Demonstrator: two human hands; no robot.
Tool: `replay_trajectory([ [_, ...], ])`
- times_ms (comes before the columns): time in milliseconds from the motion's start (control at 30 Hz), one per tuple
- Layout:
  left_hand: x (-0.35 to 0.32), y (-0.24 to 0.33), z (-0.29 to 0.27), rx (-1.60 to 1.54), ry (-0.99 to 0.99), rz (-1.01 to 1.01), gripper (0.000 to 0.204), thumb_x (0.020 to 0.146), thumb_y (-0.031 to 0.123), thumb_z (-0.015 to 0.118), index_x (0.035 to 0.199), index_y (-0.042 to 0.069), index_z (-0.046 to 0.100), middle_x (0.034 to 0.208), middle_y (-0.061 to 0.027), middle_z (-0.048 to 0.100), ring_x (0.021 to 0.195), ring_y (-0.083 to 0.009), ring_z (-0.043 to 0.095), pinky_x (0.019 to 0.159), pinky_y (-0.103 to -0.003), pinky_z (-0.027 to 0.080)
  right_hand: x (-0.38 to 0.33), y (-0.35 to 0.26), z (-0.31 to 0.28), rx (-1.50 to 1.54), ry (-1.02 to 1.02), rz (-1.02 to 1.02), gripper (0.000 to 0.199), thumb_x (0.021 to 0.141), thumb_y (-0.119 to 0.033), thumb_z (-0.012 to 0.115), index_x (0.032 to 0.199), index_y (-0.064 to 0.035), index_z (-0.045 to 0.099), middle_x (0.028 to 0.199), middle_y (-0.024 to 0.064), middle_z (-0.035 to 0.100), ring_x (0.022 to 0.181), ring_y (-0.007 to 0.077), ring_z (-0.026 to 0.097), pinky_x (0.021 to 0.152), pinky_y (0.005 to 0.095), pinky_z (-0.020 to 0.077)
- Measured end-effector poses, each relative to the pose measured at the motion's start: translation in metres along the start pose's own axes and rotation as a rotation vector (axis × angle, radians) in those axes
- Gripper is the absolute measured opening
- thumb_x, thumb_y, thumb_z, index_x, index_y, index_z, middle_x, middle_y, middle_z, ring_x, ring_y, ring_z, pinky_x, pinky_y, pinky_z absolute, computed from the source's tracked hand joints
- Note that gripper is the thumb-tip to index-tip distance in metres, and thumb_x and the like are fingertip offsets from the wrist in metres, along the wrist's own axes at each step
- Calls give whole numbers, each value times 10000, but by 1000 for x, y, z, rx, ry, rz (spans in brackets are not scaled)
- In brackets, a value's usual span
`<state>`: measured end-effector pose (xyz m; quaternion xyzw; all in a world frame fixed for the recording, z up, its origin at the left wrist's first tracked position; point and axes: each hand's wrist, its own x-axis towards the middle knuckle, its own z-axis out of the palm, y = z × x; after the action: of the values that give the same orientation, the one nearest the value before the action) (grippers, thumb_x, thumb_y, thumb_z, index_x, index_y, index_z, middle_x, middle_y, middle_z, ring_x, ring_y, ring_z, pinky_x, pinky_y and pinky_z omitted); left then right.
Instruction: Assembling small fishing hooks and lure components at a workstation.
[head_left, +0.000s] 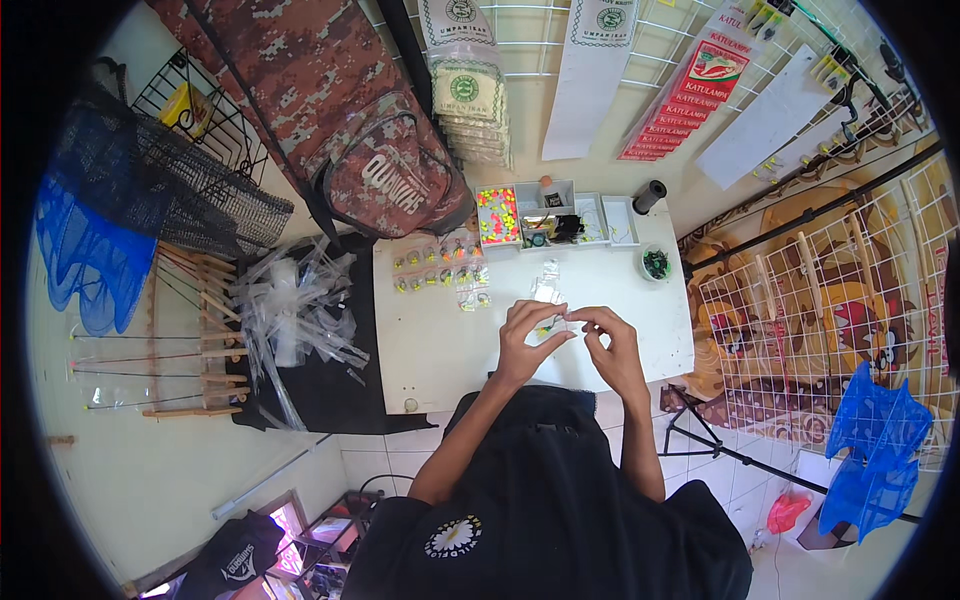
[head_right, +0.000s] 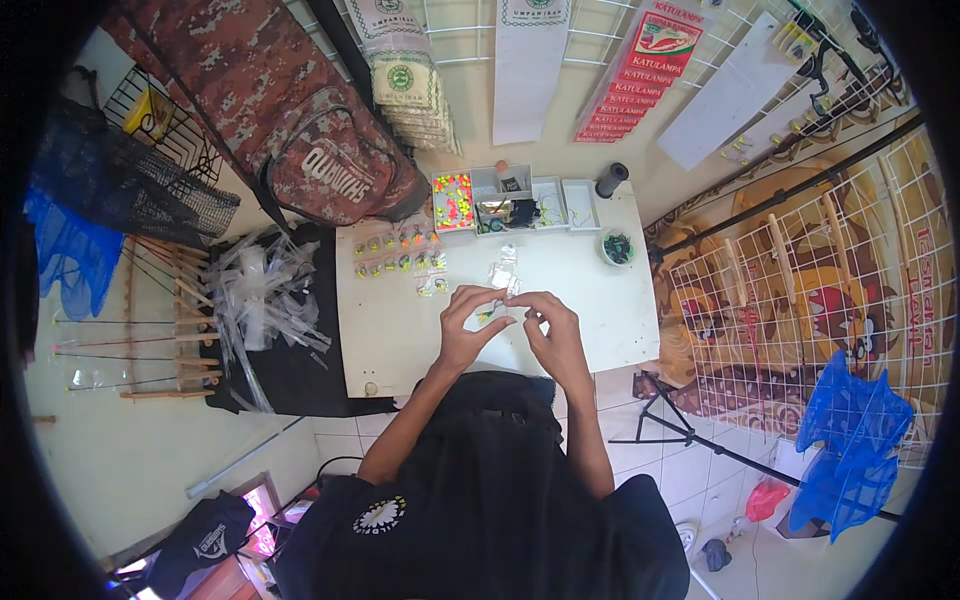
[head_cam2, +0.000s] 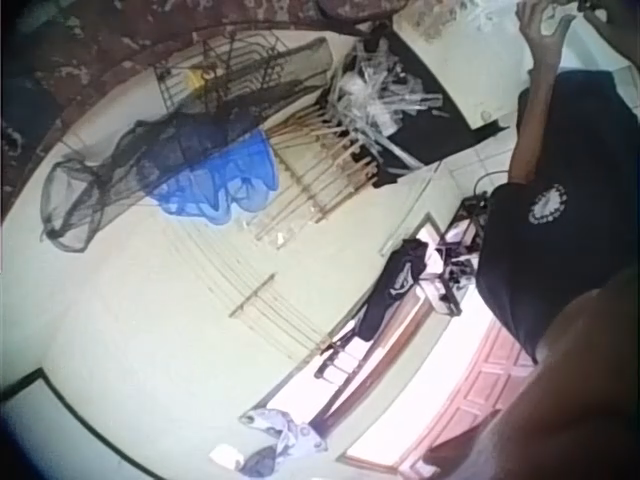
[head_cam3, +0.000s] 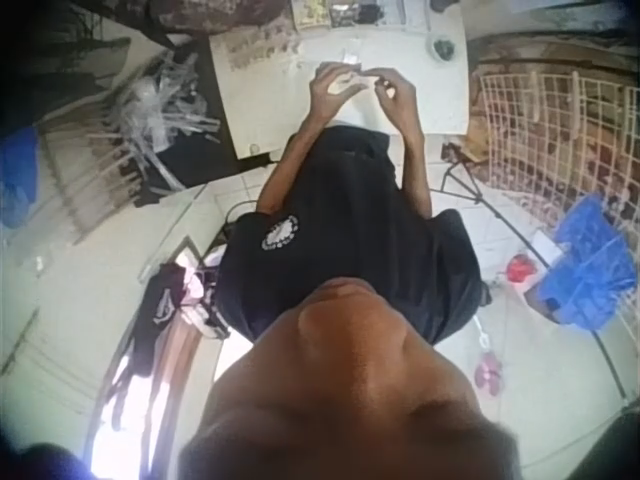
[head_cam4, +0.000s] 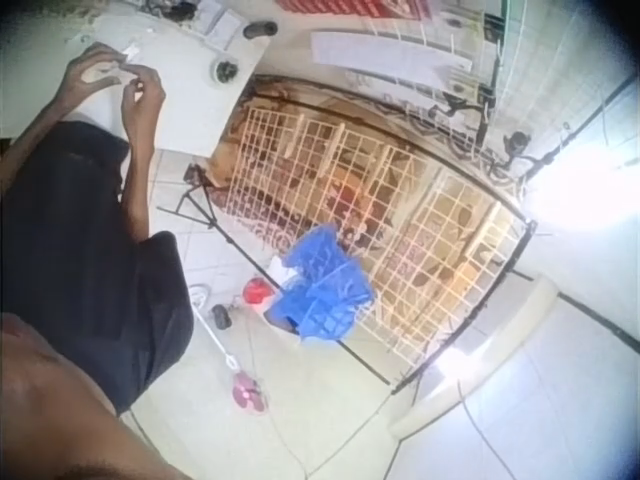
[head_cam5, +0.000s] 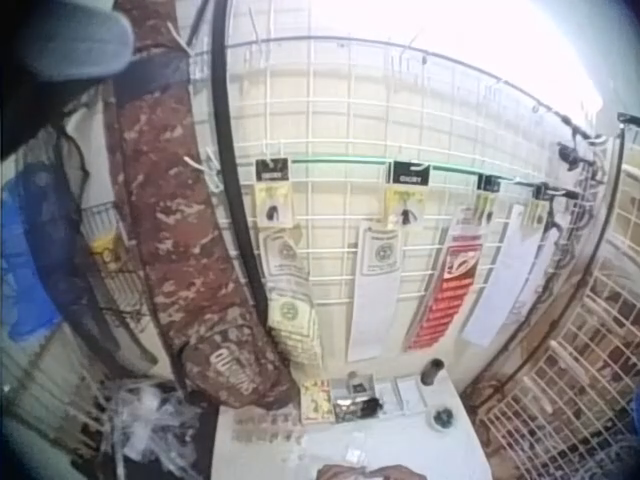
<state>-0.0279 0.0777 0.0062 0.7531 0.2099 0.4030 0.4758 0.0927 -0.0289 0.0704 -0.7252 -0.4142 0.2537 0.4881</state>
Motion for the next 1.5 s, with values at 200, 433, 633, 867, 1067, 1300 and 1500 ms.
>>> replay_trajectory([
  [200, 1, 0, -1, -4, -1, 6, 427, 682, 127, 836, 1084, 81, 698, 1001, -56, 680, 954, -227, 607, 871, -336, 439, 0, -2, -1, -21, -11, -3, 344, 776, 100, 478, 1033, -14, 676, 998, 93, 684, 785, 160, 587, 726, 280, 481],
  [433, 1, 0, -1, -26, -15, -15, 419, 688, 118, 832, 1084, 80, 700, 998, -52, 680, 950, -222, 602, 872, -336, 438, 1, 0, 0, -24, -22, -3, 347, 778, 102, 470, 1033, -12, 677, 974, 101, 677, 782, 166, 586, 723, 287, 481],
  [633, 2, -1, -1, -43, -19, -13, 410, 685, 99, 824, 1077, 80, 704, 995, -52, 681, 942, -222, 600, 865, -334, 447, 1, 2, 4, -3, -50, 8, 359, 774, 105, 478, 1049, -13, 677, 978, 109, 666, 789, 170, 583, 714, 286, 476],
  [867, 3, -1, -2, -64, -41, -16, 401, 686, 88, 814, 1072, 80, 706, 976, -48, 677, 923, -220, 598, 857, -340, 446, 2, -3, 6, -28, -103, 28, 386, 769, 107, 487, 1080, -22, 675, 999, 120, 645, 794, 180, 584, 667, 276, 462],
  [1067, 5, -2, -5, -36, -77, 2, 421, 691, 108, 813, 1095, 84, 699, 978, -49, 672, 925, -223, 592, 859, -344, 442, 5, -8, 4, -31, -197, 49, 441, 761, 108, 495, 1123, -64, 679, 1035, 113, 637, 826, 187, 582, 656, 282, 453],
  [1300, 6, -2, -14, -278, -146, -291, 446, 754, 63, 782, 1177, 20, 647, 1085, -58, 666, 1001, -147, 574, 829, -330, 463, 6, 9, 3, -9, -171, 13, 393, 777, 83, 519, 1125, -39, 654, 1083, 132, 630, 863, 220, 604, 729, 312, 494],
  [1500, -5, -25, -8, -532, -137, -550, 255, 857, 28, 697, 1103, -20, 647, 984, -74, 684, 851, -100, 603, 771, -239, 478, 8, 1, 4, 7, -161, -8, 415, 756, 117, 480, 1112, 3, 660, 1052, 125, 647, 936, 199, 617, 764, 273, 481],
])
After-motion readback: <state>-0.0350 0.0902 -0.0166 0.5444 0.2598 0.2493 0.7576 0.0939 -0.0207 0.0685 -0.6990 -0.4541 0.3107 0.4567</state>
